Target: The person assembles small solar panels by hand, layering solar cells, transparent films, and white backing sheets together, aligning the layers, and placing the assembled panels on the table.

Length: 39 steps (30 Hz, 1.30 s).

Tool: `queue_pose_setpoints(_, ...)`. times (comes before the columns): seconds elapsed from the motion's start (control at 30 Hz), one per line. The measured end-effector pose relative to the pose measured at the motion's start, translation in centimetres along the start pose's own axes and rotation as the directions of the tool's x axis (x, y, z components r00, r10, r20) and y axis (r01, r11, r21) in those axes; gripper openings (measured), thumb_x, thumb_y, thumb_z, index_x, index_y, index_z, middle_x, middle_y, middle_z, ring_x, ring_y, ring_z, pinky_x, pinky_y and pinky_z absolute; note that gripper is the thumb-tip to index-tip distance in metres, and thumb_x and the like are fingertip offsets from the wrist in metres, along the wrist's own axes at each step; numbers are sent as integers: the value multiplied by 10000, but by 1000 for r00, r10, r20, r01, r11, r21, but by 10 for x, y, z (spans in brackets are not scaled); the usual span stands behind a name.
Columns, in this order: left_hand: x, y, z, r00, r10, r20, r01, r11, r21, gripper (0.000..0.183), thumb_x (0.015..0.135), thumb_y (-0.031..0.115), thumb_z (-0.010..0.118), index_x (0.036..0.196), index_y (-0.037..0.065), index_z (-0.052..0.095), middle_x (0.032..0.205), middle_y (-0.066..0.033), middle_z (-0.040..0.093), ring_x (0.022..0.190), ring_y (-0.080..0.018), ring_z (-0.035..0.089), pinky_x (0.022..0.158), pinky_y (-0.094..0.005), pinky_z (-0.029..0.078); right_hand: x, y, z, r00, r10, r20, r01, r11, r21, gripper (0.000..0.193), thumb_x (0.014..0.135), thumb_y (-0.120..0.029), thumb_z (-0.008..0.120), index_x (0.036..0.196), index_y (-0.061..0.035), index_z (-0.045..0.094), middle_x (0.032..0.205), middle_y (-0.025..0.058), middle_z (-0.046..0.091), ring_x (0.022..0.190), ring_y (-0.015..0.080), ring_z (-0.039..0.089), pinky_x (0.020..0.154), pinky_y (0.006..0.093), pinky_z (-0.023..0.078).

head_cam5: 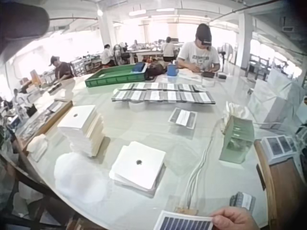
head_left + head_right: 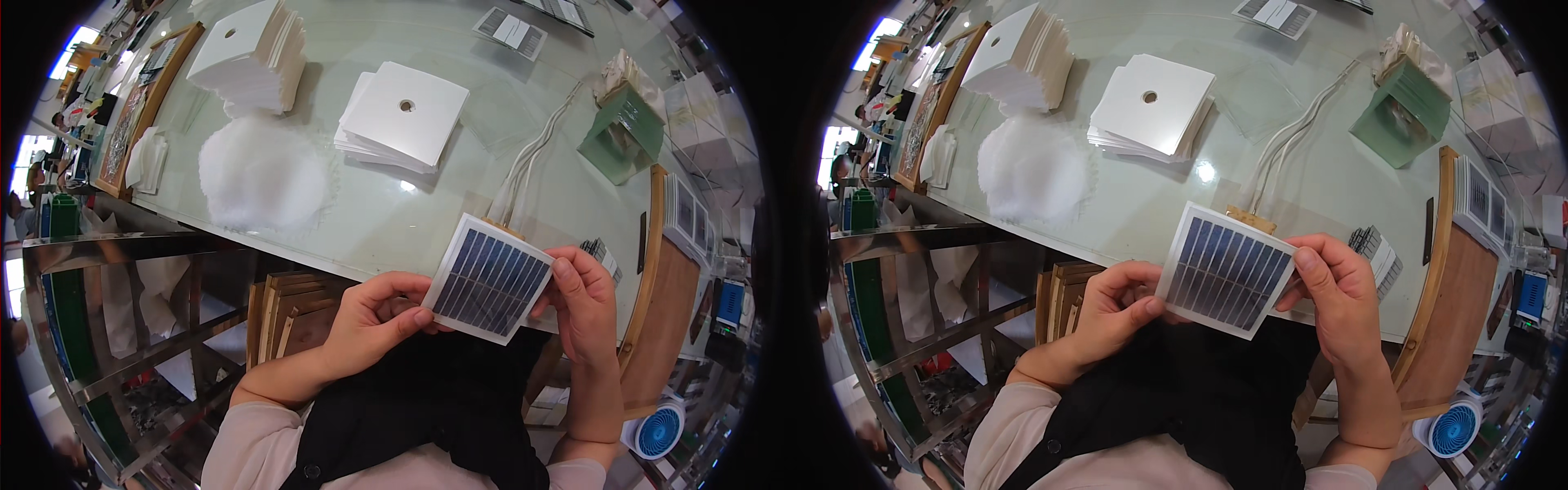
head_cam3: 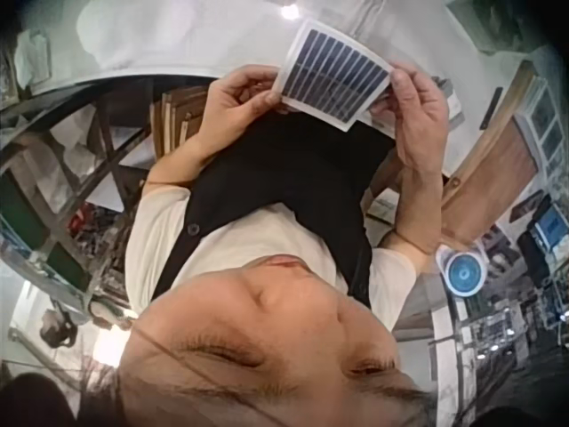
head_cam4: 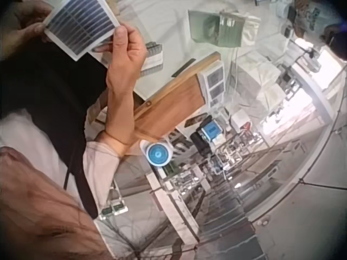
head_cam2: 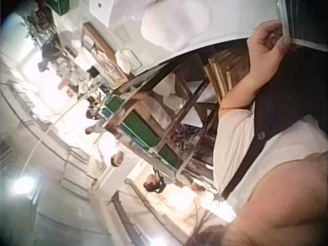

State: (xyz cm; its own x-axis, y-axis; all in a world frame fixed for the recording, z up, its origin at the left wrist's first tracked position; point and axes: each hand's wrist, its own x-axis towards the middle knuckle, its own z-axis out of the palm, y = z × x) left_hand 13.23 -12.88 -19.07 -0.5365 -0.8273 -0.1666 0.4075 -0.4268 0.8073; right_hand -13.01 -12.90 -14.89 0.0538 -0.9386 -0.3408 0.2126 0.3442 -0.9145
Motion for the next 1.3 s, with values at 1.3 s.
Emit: queue_pose_setpoints(1.3,2,16,-2,967,164,197,-221,923,314,453,795,144,765,1168,-9,561,1154,-106,535,1035,-159,556,892,-294,458,-9,1,9,995,-100,-15,101,990,98,283,989,-217,495,1054,42,589,852,75,649,673,114,589,592,231,486)
